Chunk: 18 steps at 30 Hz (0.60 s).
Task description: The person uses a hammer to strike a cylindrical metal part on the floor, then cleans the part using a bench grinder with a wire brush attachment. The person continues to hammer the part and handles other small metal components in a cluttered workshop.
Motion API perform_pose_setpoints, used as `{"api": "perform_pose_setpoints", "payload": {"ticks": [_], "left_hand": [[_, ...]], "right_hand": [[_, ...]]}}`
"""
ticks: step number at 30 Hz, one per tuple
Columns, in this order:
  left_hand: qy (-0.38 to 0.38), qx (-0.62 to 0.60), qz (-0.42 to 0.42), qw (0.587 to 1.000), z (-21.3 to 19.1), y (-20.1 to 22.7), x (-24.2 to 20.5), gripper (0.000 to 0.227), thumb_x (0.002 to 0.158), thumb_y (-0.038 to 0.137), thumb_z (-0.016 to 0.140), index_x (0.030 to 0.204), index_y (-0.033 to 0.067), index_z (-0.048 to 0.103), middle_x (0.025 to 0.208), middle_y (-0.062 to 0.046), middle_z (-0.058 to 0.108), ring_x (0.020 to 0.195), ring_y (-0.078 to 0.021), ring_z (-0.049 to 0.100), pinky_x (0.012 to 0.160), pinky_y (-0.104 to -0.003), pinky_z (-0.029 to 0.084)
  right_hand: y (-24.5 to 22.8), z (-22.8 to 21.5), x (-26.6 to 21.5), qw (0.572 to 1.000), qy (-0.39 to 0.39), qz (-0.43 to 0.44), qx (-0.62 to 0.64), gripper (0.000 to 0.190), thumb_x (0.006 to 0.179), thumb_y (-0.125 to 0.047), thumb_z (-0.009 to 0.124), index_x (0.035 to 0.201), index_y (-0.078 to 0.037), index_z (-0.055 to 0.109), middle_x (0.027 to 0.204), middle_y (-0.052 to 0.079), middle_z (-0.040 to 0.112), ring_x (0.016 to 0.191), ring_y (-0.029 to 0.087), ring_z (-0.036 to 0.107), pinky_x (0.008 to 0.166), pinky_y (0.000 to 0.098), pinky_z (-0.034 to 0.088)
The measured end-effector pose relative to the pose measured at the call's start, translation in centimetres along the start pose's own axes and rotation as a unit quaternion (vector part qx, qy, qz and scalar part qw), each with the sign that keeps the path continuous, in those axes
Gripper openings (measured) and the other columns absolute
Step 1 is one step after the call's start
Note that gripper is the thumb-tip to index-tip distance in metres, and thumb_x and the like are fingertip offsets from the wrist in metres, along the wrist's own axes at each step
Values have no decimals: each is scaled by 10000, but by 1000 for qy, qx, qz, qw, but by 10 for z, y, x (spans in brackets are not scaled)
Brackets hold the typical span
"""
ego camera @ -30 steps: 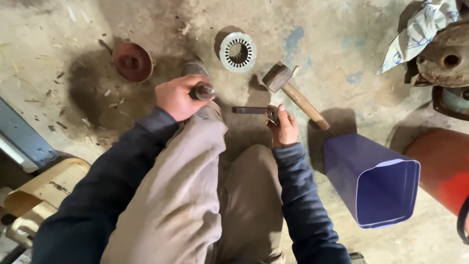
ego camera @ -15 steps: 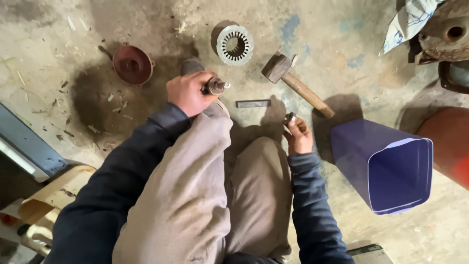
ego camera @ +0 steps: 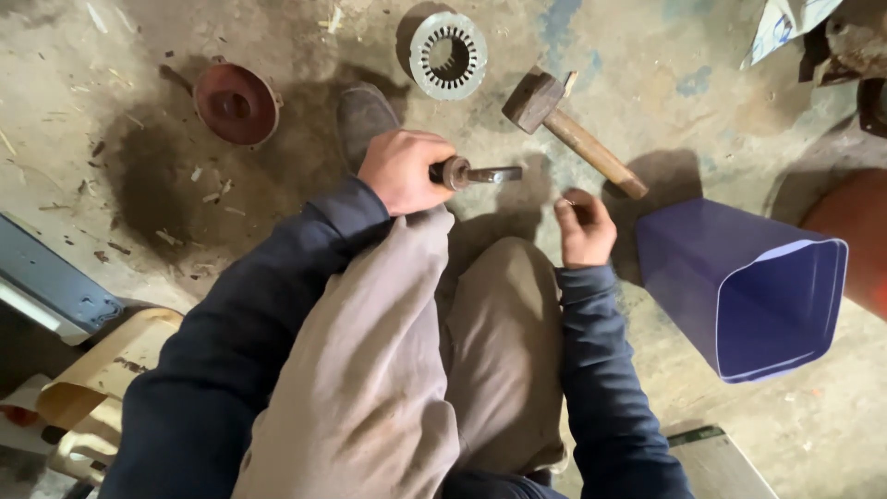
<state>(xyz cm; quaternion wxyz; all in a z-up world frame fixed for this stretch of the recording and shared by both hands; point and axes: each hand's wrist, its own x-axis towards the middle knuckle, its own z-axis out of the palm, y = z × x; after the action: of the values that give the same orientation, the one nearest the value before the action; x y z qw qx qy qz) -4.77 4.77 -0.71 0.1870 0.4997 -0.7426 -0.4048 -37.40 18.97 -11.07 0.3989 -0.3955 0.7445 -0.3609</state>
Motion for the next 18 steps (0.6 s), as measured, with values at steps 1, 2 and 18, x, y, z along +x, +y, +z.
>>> {"api": "perform_pose_setpoints", "payload": {"ticks": [1, 2, 18], "left_hand": [[-30, -5, 5, 1000, -2, 7, -1, 208, 737, 289, 786, 814, 109, 717, 846, -110, 709, 823, -361, 691, 688, -478, 521], [-62, -9, 13, 998, -4, 14, 0, 203, 719, 292, 773, 819, 120, 734, 837, -114, 725, 808, -369, 696, 671, -488, 517], [-274, 154, -2, 949, 9, 1, -22, 275, 663, 391, 755, 807, 159, 787, 756, -175, 713, 793, -417, 695, 734, -542, 520]], "right_hand": [[-25, 7, -5, 995, -74, 0, 65, 218, 983, -85, 752, 1165, 12, 684, 1008, 49, 705, 907, 102, 644, 830, 263, 545], [-51, 13, -10, 981, -144, 0, 130, 274, 993, -60, 735, 1249, 8, 665, 1108, 58, 690, 991, 99, 637, 894, 266, 541], [-106, 66, -32, 931, -361, -37, 48, 212, 934, -143, 797, 1086, -4, 745, 895, 36, 736, 809, 81, 629, 743, 264, 545]]}}
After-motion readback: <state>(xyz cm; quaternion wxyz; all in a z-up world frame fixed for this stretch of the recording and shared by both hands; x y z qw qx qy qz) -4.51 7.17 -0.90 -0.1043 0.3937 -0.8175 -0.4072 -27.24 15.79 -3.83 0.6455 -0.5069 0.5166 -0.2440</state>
